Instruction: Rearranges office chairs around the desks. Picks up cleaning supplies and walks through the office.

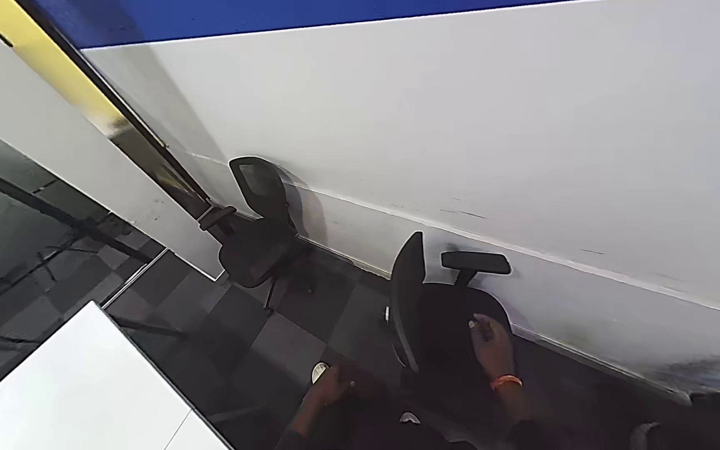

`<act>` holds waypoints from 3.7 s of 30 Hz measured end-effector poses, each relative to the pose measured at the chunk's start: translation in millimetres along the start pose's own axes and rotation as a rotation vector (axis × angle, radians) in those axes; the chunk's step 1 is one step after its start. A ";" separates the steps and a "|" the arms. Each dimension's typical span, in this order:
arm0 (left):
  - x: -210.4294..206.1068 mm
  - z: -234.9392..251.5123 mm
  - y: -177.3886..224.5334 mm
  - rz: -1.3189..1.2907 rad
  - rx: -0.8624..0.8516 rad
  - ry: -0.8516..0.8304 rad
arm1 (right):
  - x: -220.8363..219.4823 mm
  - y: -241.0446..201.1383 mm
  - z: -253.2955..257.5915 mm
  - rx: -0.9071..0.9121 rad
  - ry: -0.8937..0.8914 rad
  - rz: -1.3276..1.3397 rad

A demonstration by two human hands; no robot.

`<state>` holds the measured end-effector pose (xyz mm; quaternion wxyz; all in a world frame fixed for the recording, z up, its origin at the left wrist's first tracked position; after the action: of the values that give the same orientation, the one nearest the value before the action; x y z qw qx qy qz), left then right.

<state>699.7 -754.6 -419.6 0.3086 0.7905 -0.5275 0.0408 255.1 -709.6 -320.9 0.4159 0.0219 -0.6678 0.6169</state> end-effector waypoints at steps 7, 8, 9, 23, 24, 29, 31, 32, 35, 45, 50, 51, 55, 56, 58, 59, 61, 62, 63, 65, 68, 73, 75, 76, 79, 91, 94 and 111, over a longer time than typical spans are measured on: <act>86.8 -15.4 -146.7 -0.101 0.313 0.146 | -97.3 -187.6 71.5 0.486 0.116 0.119; 97.7 -18.2 -164.2 -0.124 0.333 0.142 | -117.6 -209.0 77.0 0.516 0.097 0.143; 109.8 -20.2 -180.0 -0.136 0.345 0.140 | -138.2 -229.4 81.5 0.544 0.079 0.169; 205.3 -103.2 -231.4 0.230 0.358 0.201 | -343.7 -383.4 138.3 0.690 -0.277 0.226; 210.1 -112.3 -240.8 0.245 0.369 0.180 | -354.4 -391.0 147.8 0.700 -0.300 0.220; 255.8 -111.7 -268.8 0.182 0.500 0.317 | -422.3 -404.4 196.2 0.661 -0.404 0.223; 273.4 -92.0 -246.5 0.097 0.529 0.369 | -453.1 -408.9 220.8 0.641 -0.469 0.238; 284.3 -80.4 -229.2 0.046 0.544 0.372 | -467.7 -412.9 234.9 0.641 -0.498 0.236; 328.1 -46.8 -165.4 -0.119 0.545 0.376 | -507.8 -429.2 288.3 0.663 -0.578 0.194; 413.5 47.0 -48.3 -0.436 0.515 0.532 | -672.1 -453.9 493.9 0.526 -0.719 0.052; 424.5 49.0 -36.2 -0.510 0.544 0.554 | -732.2 -444.8 501.6 0.149 -0.906 0.351; 426.2 52.2 -37.0 -0.490 0.540 0.552 | -736.5 -442.5 493.0 0.152 -0.896 0.402; 454.9 71.0 -35.3 -0.442 0.527 0.586 | -731.0 -449.0 450.3 0.126 -0.710 0.527; 463.0 80.1 -32.3 -0.428 0.513 0.597 | -725.8 -443.7 440.6 0.094 -0.710 0.546; 486.1 94.9 -16.2 -0.412 0.461 0.616 | -710.0 -428.5 419.1 0.016 -0.764 0.632; 501.0 97.5 -1.9 -0.405 0.422 0.623 | -698.3 -420.2 406.6 -0.024 -0.817 0.667; 526.3 103.0 28.6 -0.365 0.309 0.660 | -674.9 -397.7 382.3 -0.053 -0.990 0.688; 533.3 111.5 36.8 -0.345 0.257 0.683 | -666.3 -382.8 374.2 -0.032 -1.131 0.684; 537.3 122.3 40.9 -0.330 0.219 0.703 | -660.2 -367.8 369.9 0.028 -1.280 0.650; 542.4 145.5 40.4 -0.307 0.211 0.729 | -648.4 -351.1 372.2 0.213 -1.501 0.505; 554.6 149.5 32.3 -0.362 0.366 0.784 | -632.1 -346.3 395.8 0.279 -1.341 0.346; 553.0 142.7 -26.5 -0.292 0.670 0.727 | -623.5 -374.2 451.8 0.390 -0.897 0.206; 547.9 135.1 -40.2 -0.285 0.697 0.748 | -628.9 -389.9 467.8 0.494 -0.819 0.154; 546.4 130.8 -45.1 -0.275 0.712 0.753 | -632.9 -399.6 474.6 0.547 -0.793 0.131; 541.6 113.0 -47.6 -0.267 0.745 0.699 | -647.3 -425.8 484.6 0.642 -0.817 0.041; 444.6 62.5 -38.0 -0.424 0.804 0.613 | -664.4 -450.5 394.9 0.846 -1.262 -0.422; 412.5 65.2 -43.9 -0.436 0.757 0.750 | -671.5 -456.5 380.8 0.879 -1.326 -0.361; 424.7 28.9 -122.4 -0.686 0.940 0.898 | -797.4 -581.4 247.5 1.279 -1.528 -0.567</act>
<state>984.2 -1082.4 -331.7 0.1191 0.8670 0.0000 0.4838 960.3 -1442.3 -290.5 -0.0779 0.7807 -0.2716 0.5574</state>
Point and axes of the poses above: each hand's wrist, its own z-axis towards the middle knuckle, its own x-axis out of the back of the hand, y = z × x, the point moved 3 cm from there along z, towards the middle knuckle, and after that the axes turned 12 degrees about x, right-handed, at the moved point
